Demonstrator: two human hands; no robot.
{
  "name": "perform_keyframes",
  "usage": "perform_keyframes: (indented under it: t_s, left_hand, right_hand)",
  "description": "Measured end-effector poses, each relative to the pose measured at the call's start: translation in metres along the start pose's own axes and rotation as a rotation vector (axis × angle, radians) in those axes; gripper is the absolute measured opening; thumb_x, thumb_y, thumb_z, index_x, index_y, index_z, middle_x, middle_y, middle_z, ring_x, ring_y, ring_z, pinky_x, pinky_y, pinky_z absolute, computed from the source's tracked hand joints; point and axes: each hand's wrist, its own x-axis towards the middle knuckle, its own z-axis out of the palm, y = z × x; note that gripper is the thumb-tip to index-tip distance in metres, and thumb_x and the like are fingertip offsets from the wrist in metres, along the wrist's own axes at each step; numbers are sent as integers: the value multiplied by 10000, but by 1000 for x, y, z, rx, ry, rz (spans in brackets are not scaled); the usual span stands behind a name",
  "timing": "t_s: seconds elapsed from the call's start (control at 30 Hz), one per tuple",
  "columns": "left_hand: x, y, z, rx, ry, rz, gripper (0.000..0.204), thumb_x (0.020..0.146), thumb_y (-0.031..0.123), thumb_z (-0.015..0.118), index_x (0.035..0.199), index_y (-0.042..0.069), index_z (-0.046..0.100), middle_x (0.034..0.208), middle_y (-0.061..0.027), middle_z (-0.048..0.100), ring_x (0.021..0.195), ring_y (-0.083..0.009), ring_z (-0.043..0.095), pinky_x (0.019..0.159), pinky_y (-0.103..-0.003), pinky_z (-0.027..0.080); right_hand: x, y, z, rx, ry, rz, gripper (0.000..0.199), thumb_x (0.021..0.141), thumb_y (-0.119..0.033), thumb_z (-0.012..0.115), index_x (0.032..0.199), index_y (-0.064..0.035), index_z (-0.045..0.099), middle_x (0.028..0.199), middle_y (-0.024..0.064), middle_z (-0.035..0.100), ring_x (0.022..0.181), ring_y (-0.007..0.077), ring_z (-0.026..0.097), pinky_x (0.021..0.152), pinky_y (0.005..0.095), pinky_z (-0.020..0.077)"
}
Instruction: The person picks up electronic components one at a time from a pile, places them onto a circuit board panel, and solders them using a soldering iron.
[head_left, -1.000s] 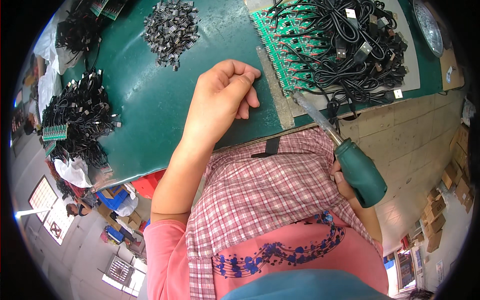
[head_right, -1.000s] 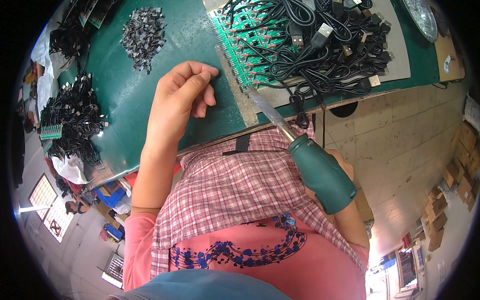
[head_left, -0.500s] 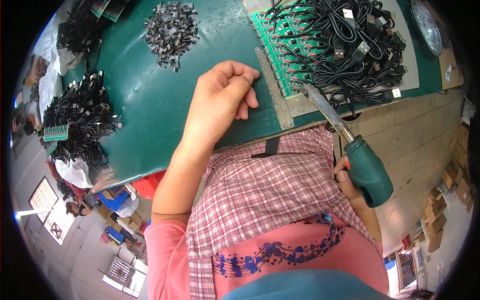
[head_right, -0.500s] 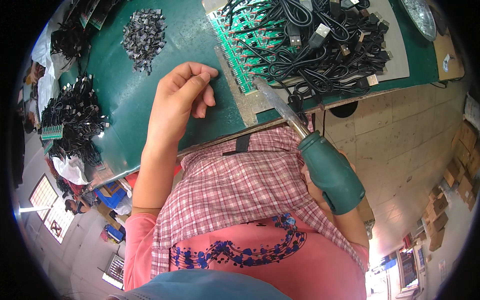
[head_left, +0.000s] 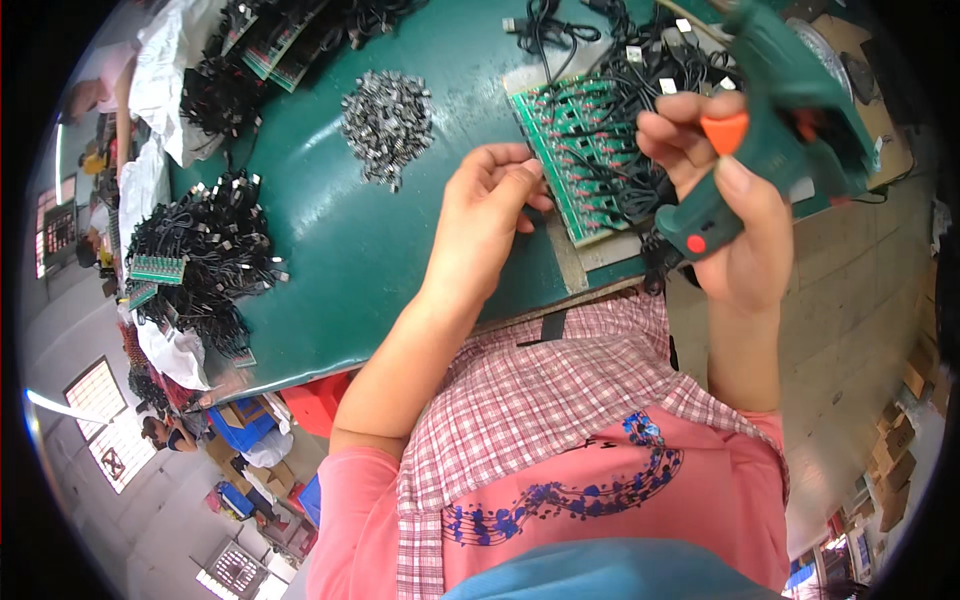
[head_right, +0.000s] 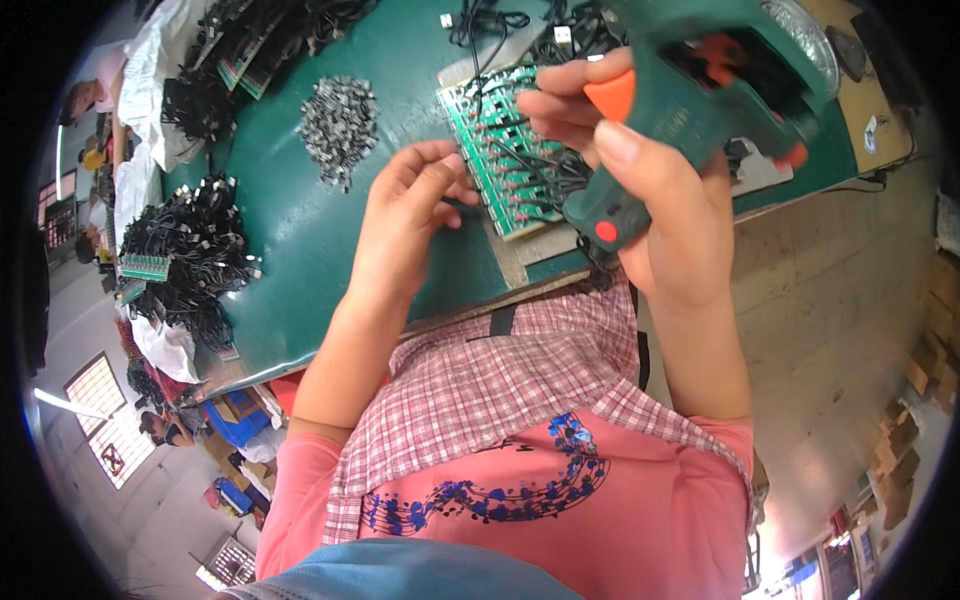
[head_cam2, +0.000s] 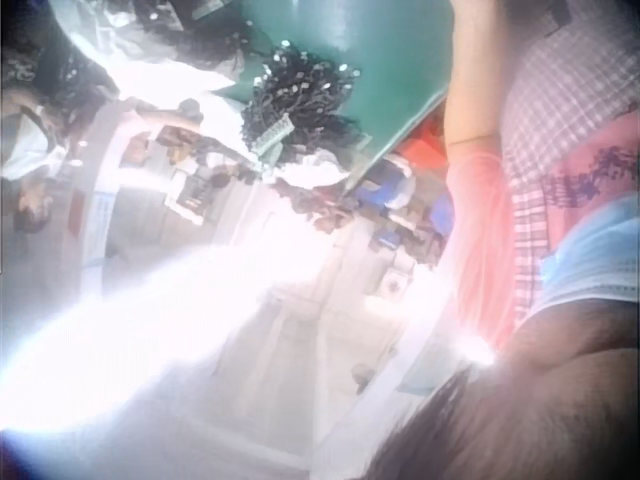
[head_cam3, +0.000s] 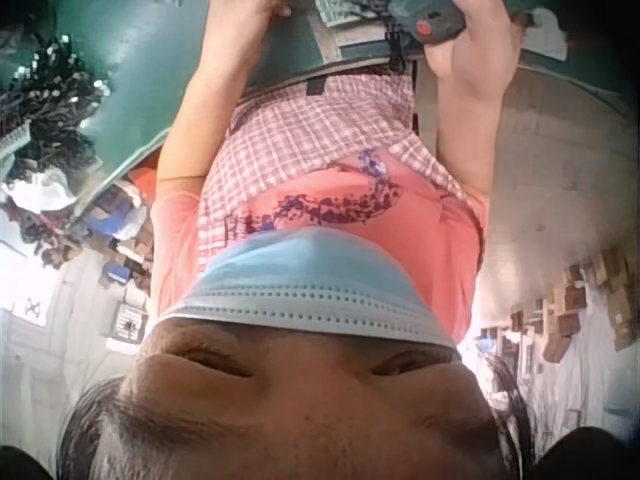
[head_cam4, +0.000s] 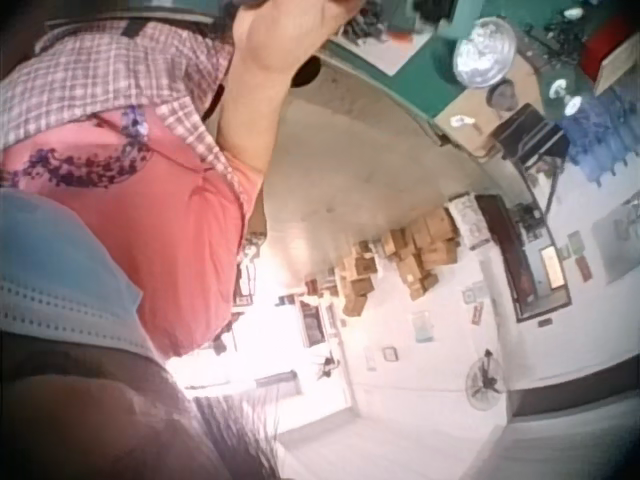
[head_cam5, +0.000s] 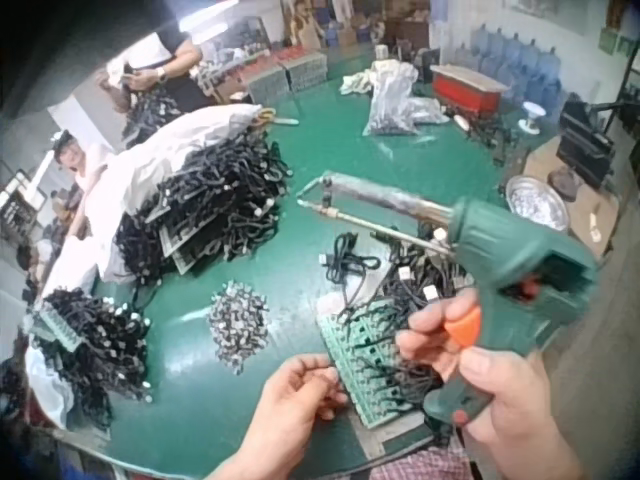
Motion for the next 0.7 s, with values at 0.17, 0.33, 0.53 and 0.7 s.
perform_keyframes:
  t_s: [0.17,0.33,0.53,0.7]
  left_hand:
    - [19,9,15,-218,-127,0,249,909,251,601,971,12,576,824,-22,610,687,-86,563,584,-225,436]
    - [32,12,23,-456,-185,2,212,907,128,597,1056,-21,584,983,-95,661,850,-139,631,739,-289,519]
    - [32,13,23,-604,-249,34,188,905,72,576,1073,-11,590,980,-91,663,844,-156,643,748,-301,537]
    - [35,22,27,-451,-152,202,143,874,84,611,980,-12,613,871,-78,670,742,-134,626,660,-302,524]
  right_hand:
    - [24,1,-2,101,-5,97,317,846,-110,538,1142,4,517,1221,207,530,1184,318,513,1021,431,391]
    - [29,3,-6,161,-27,151,282,852,-107,548,1115,-6,536,1272,159,503,1248,288,459,1057,428,352]
    - [25,5,-8,165,45,158,271,857,-114,551,1113,-24,534,1302,150,483,1284,283,423,1090,436,306]
    - [28,7,-15,275,68,196,354,873,-92,497,1209,17,470,1351,190,445,1300,322,404,1101,437,302]
